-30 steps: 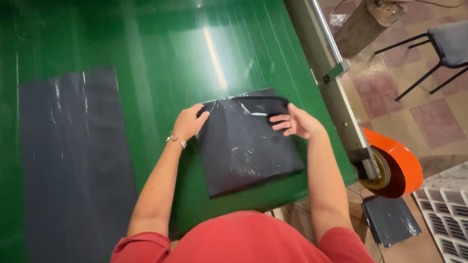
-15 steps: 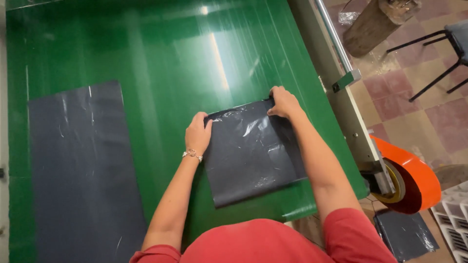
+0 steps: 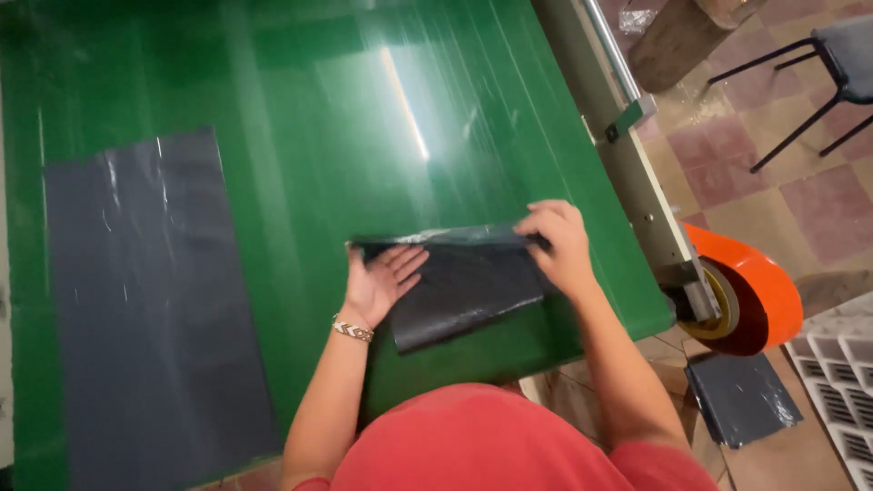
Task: Folding and stacking plastic bags as they are produced by a machine on a conveyor belt.
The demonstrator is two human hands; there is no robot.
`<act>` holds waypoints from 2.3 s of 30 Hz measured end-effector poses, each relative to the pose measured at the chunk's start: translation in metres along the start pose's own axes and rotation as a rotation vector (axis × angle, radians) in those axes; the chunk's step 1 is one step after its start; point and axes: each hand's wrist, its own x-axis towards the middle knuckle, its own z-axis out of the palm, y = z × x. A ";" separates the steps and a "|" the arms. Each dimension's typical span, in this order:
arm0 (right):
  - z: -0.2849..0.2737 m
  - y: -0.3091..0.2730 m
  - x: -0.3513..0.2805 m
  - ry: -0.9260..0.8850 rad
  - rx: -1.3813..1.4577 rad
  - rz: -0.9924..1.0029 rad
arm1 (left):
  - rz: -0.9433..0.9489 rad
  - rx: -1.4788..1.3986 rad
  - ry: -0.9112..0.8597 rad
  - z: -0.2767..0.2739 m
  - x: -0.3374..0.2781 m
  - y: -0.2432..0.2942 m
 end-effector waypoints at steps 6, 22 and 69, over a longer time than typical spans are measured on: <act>-0.008 0.009 -0.092 -0.035 0.058 0.034 | 0.140 -0.049 0.097 -0.028 -0.020 -0.024; 0.110 -0.049 -0.046 -0.183 -0.055 -0.118 | 0.746 2.183 0.332 0.072 -0.010 -0.087; 0.019 -0.114 -0.165 0.100 0.330 0.682 | 1.051 1.983 0.337 0.010 -0.107 -0.058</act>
